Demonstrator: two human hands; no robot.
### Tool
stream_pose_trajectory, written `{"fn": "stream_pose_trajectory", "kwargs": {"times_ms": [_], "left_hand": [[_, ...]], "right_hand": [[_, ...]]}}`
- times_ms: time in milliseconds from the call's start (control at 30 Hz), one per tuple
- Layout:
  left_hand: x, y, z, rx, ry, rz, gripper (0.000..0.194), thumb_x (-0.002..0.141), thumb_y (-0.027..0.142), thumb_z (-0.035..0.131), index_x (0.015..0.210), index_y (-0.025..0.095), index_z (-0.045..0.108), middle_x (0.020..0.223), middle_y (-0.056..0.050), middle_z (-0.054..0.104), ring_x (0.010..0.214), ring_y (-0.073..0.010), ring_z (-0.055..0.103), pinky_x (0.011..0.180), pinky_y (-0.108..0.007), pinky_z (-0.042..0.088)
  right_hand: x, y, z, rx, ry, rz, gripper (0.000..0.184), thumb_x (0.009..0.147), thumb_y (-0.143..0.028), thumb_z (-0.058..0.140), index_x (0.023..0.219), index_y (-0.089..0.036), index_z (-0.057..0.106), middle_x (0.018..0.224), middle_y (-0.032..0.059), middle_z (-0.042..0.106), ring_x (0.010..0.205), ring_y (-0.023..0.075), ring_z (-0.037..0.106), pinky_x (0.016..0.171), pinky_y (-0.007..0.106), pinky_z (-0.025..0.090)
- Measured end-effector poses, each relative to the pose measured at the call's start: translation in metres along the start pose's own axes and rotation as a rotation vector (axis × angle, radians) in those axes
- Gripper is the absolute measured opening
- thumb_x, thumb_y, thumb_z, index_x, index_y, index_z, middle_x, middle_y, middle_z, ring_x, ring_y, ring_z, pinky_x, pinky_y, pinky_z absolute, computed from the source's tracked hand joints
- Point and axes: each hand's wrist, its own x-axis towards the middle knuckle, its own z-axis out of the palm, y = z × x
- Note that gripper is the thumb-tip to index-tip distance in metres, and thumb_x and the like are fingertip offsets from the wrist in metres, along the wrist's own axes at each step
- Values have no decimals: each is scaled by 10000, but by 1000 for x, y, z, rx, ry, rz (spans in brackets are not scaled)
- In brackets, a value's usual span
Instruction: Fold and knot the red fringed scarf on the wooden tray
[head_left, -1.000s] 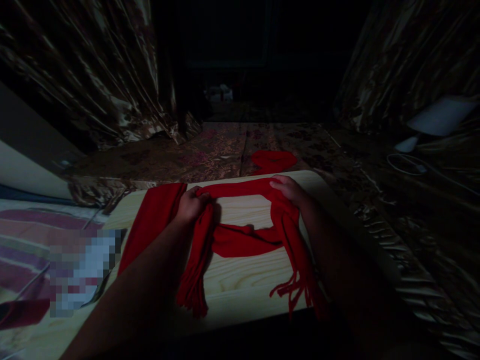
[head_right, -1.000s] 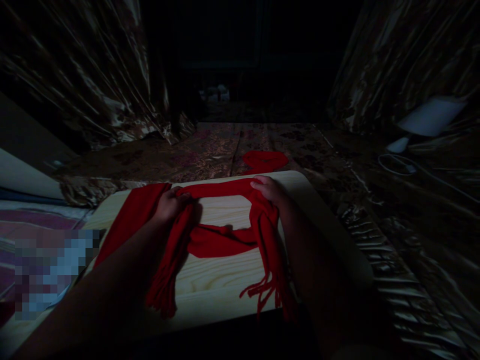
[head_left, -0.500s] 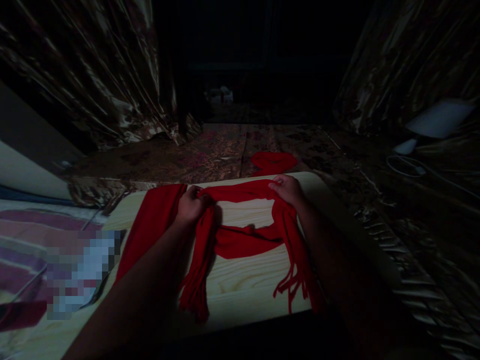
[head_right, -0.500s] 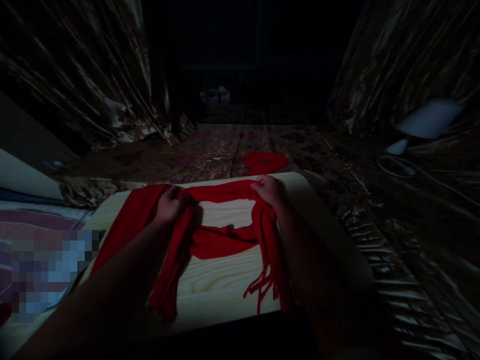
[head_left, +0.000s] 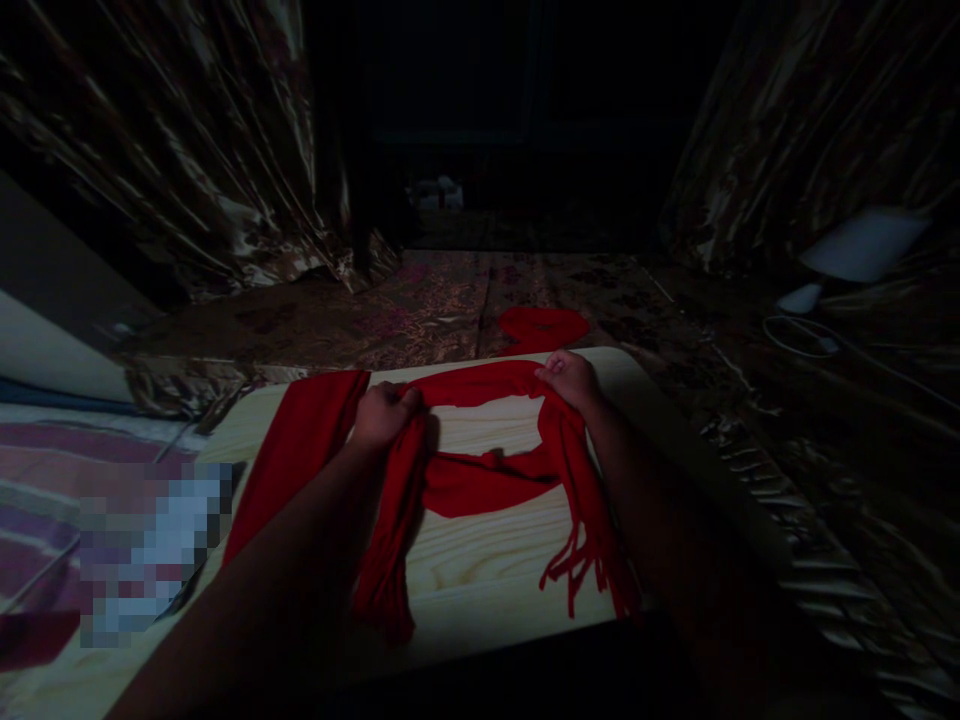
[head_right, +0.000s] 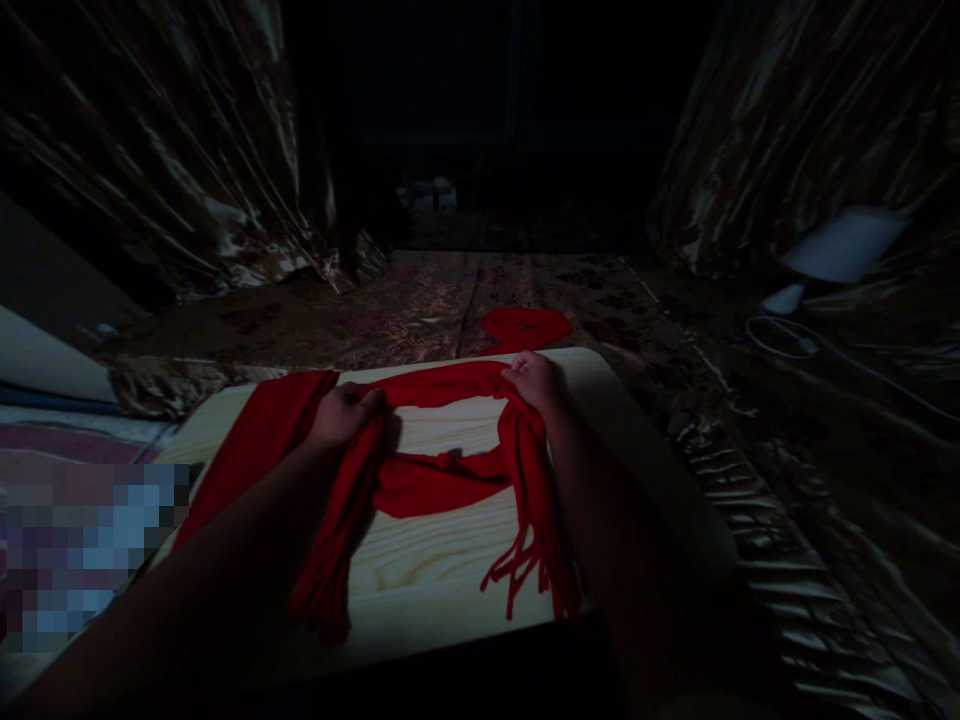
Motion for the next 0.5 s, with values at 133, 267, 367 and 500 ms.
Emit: {"fn": "stream_pose_trajectory", "kwargs": {"times_ms": [133, 267, 367, 500], "left_hand": [[3, -2, 3, 103, -11, 25, 477, 860, 506, 483, 979, 170, 800, 970, -156, 755, 918, -299, 703, 813, -336, 509], [3, -5, 6, 87, -4, 30, 472, 866, 473, 495, 1075, 172, 792, 1052, -170, 754, 998, -314, 700, 863, -346, 508], [3, -2, 3, 28, -8, 9, 417, 837, 458, 557, 1040, 184, 796, 1043, -155, 760, 1014, -311, 700, 856, -339, 516], [-3, 10, -9, -317, -124, -112, 491, 780, 482, 681, 1131, 146, 753, 887, -109, 764, 842, -255, 710, 743, -319, 542]], "right_hand": [[1, 4, -1, -10, -55, -29, 136, 719, -338, 692, 698, -211, 648, 640, -11, 652, 632, 158, 599, 613, 257, 444], [-2, 5, -3, -39, -80, -54, 123, 773, -324, 674, 758, -208, 712, 750, 21, 736, 718, 169, 672, 696, 259, 500], [-5, 3, -7, -73, -116, -78, 145, 825, -298, 628, 800, -211, 741, 811, 34, 766, 776, 172, 701, 773, 269, 526], [-9, -9, -18, -144, -156, -88, 159, 840, -252, 607, 844, -215, 762, 881, 40, 785, 849, 180, 717, 830, 281, 533]]}}
